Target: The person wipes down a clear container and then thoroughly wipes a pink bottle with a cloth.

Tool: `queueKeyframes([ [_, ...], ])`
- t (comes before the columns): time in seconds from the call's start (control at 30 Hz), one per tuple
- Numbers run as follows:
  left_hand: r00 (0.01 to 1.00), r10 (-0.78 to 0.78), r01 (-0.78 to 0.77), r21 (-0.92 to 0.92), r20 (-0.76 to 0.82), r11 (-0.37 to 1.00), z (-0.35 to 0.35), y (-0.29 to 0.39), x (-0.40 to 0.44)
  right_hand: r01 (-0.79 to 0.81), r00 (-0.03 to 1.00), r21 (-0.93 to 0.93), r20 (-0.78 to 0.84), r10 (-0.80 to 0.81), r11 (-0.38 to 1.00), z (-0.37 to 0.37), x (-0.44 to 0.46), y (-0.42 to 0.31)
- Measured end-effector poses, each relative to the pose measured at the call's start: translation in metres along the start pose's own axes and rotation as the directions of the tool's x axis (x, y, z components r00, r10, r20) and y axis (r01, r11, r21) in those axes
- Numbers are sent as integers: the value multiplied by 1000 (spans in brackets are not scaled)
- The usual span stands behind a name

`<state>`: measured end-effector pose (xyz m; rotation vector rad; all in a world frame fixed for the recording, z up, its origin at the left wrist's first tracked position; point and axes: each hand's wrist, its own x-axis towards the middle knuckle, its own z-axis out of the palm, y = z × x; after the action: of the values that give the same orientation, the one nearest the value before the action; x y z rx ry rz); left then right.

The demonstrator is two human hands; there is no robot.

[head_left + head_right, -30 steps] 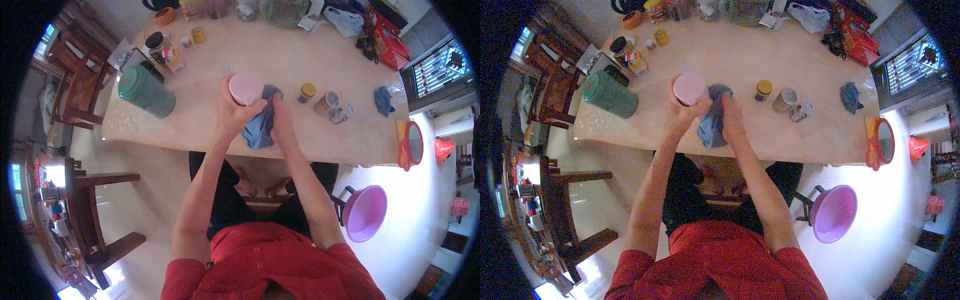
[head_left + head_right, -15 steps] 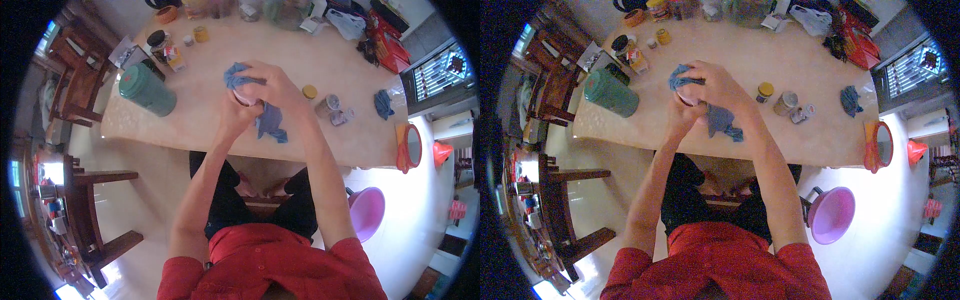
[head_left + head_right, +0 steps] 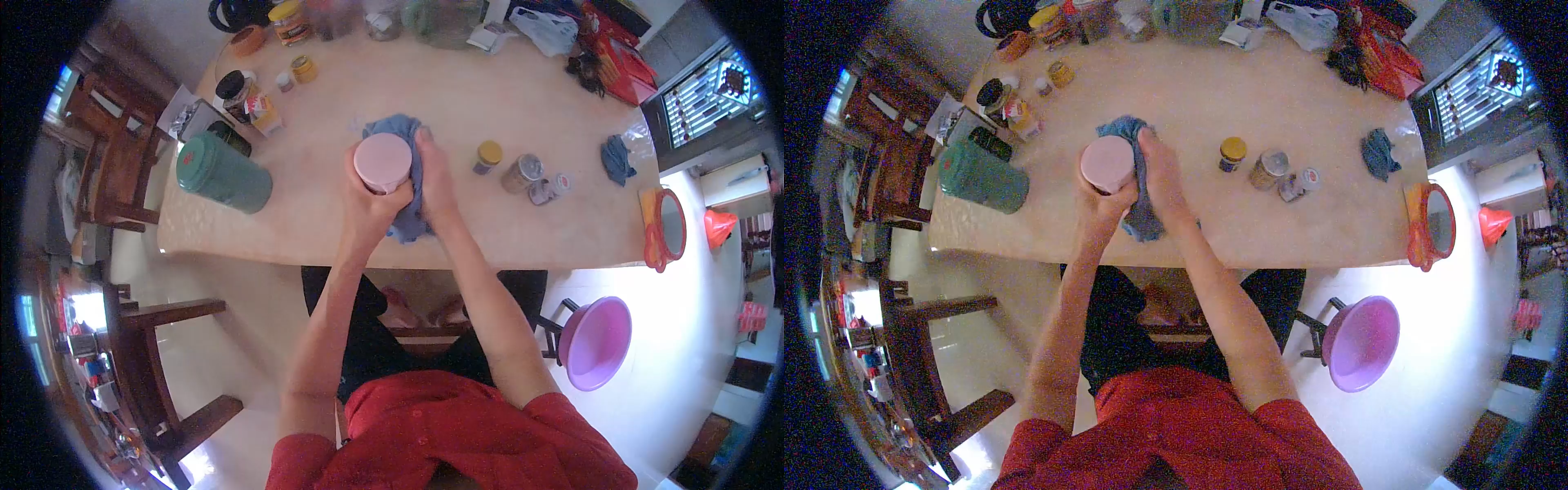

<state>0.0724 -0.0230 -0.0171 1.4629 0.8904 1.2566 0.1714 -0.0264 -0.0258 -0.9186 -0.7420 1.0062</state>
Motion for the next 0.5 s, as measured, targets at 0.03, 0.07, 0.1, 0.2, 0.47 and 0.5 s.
queueKeyframes([
  [0.03,1000,-11,10,-43,-3,999,1,1,-1,-80,995,116,-44,85,990,2,-3,5],
  [0.07,1000,-8,8,-46,4,999,1,0,-1,-152,982,233,-76,173,961,0,-7,10],
  [0.1,999,-25,27,-90,26,996,0,0,-1,-145,983,232,-80,168,962,-6,-11,17],
  [0.2,997,-36,44,-117,69,992,-3,-1,1,-190,975,68,-105,196,979,-22,-25,44],
  [0.47,996,-62,67,-67,69,996,-4,8,-2,-170,950,-143,-287,124,975,-41,-33,78],
  [0.5,998,-13,14,-6,69,1000,-4,12,-8,-174,950,-141,-284,128,975,-43,-35,72],
])
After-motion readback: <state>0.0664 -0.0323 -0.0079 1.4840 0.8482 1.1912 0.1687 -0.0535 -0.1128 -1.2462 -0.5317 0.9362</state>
